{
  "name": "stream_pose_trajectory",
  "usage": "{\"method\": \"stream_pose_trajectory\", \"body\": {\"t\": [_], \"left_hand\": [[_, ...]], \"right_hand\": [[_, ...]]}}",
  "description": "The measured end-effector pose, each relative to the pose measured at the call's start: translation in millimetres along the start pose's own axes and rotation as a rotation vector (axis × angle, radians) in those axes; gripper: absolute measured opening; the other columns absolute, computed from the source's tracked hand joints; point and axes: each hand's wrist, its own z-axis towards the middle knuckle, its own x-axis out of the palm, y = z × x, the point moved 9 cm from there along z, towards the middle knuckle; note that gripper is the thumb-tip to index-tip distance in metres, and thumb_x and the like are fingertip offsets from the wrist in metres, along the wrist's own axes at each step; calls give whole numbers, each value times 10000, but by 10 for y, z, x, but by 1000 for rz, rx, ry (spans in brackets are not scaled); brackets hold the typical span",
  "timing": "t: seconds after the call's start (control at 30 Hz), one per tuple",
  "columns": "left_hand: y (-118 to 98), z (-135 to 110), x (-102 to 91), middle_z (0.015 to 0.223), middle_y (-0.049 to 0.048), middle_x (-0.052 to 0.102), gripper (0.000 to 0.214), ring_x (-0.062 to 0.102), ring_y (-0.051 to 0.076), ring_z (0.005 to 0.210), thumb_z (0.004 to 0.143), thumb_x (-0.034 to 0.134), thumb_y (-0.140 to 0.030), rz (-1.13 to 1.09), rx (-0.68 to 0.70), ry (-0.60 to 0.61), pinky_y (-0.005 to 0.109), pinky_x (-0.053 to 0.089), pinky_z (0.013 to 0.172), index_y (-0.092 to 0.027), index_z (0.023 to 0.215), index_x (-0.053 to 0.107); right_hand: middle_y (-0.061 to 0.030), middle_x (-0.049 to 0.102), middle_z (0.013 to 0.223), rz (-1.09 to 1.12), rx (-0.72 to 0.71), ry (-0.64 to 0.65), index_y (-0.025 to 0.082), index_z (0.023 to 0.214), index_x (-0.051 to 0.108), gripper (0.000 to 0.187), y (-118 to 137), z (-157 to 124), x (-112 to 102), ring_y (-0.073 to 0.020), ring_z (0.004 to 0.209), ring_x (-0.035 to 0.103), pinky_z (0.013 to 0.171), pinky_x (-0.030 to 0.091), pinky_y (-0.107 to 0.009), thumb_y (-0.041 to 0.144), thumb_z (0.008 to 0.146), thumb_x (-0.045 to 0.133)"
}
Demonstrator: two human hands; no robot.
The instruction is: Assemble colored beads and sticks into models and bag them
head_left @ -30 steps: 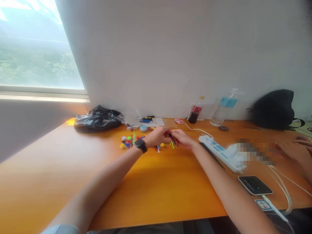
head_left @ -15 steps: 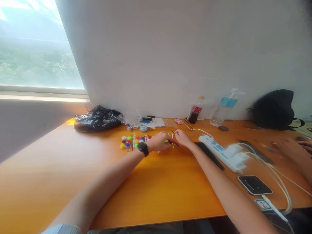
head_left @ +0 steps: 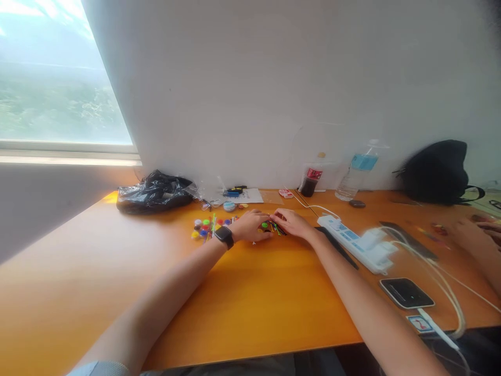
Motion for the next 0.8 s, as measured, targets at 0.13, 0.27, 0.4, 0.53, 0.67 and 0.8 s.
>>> {"method": "stream_pose_trajectory", "body": {"t": [0.13, 0.27, 0.4, 0.53, 0.67, 0.8], "left_hand": [[44, -22, 57, 962, 98, 745, 310, 674, 259, 960, 888, 719, -444, 9, -51, 29, 332, 471, 901, -194, 1071, 736], [64, -26, -2, 906, 78, 748, 265, 677, 255, 929, 852, 728, -395, 12, -91, 30, 324, 475, 889, -213, 1045, 750], [77, -23, -51, 963, 101, 766, 377, 686, 288, 986, 830, 745, -426, 26, -90, 15, 353, 490, 919, -206, 1136, 746], [174, -25, -124, 1051, 112, 775, 376, 695, 288, 1052, 871, 722, -411, 4, -132, -58, 355, 500, 956, -217, 1192, 743], [261, -20, -378, 1119, 137, 772, 328, 699, 276, 1070, 990, 592, -397, -10, -169, -123, 347, 499, 956, -179, 1182, 743], [426, -69, -914, 969, 98, 779, 462, 706, 232, 902, 1085, 392, -457, -69, -263, -231, 319, 508, 870, -172, 1068, 756]], "right_hand": [[-36, 703, 889, 5, -8, 10, 198, 938, 661, 261, -102, -15, -60, -189, 781, 595, 682, 395, -260, 458, 913, 659], [-39, 692, 845, 11, 45, -34, 197, 908, 636, 158, -191, -10, -61, -182, 742, 575, 680, 385, -267, 328, 950, 558], [-27, 680, 767, 36, 77, -18, 189, 912, 644, 88, -196, -5, 106, -170, 659, 567, 623, 377, -263, 270, 884, 626], [3, 650, 730, 70, 40, 3, 187, 908, 681, 111, -86, -6, 243, -154, 630, 541, 600, 370, -255, 284, 854, 670], [-3, 669, 756, 123, 9, 12, 184, 914, 714, 133, 9, 4, 289, -158, 651, 569, 639, 433, -262, 296, 846, 688], [-132, 707, 1133, 169, 25, -99, 165, 1080, 713, 234, 30, 23, 233, -239, 993, 658, 900, 509, -353, 301, 935, 590]]}}
